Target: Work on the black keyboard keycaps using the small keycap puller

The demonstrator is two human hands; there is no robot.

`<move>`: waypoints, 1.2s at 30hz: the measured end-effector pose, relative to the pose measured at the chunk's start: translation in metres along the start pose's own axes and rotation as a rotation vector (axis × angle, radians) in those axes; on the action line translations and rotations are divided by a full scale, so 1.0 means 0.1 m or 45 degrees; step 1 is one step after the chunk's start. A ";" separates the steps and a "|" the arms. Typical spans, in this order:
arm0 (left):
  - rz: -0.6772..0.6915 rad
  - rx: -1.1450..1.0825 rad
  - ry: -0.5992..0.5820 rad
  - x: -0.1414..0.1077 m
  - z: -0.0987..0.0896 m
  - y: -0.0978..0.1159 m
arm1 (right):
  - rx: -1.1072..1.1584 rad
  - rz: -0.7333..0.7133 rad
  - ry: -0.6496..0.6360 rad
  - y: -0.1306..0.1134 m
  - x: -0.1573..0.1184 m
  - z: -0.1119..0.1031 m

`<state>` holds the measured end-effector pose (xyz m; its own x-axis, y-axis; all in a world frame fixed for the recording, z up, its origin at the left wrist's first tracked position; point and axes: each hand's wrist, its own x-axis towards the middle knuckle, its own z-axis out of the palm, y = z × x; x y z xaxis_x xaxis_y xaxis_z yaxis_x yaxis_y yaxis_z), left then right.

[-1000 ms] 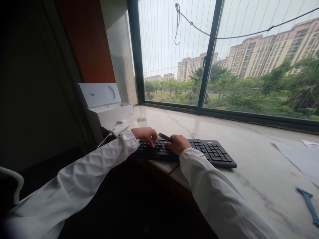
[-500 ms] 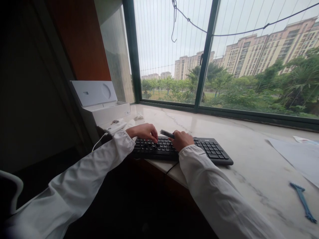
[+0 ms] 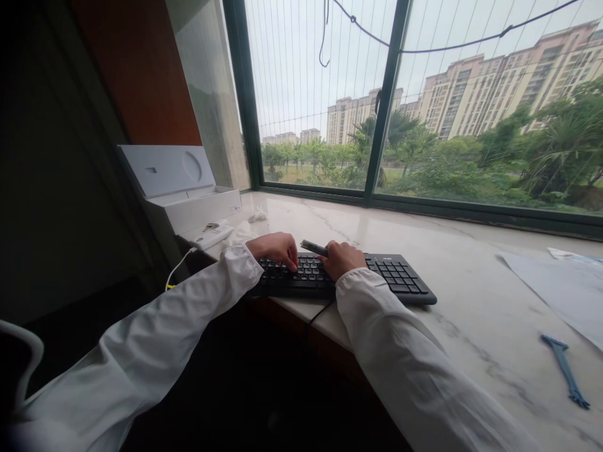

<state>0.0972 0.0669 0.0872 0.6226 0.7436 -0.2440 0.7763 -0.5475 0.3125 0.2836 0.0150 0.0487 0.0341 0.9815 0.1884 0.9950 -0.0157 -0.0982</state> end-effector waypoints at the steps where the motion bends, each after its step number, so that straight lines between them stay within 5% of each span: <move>1: -0.002 0.008 -0.003 0.01 0.00 0.00 | -0.002 0.001 0.002 0.00 0.00 0.00; 36: -0.210 0.019 -0.254 0.28 -0.08 -0.09 | -0.007 -0.018 0.024 0.01 0.00 0.02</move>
<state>0.1063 0.0958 0.0852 0.4937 0.7336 -0.4670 0.8692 -0.4321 0.2402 0.2845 0.0158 0.0466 0.0216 0.9779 0.2078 0.9960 -0.0029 -0.0899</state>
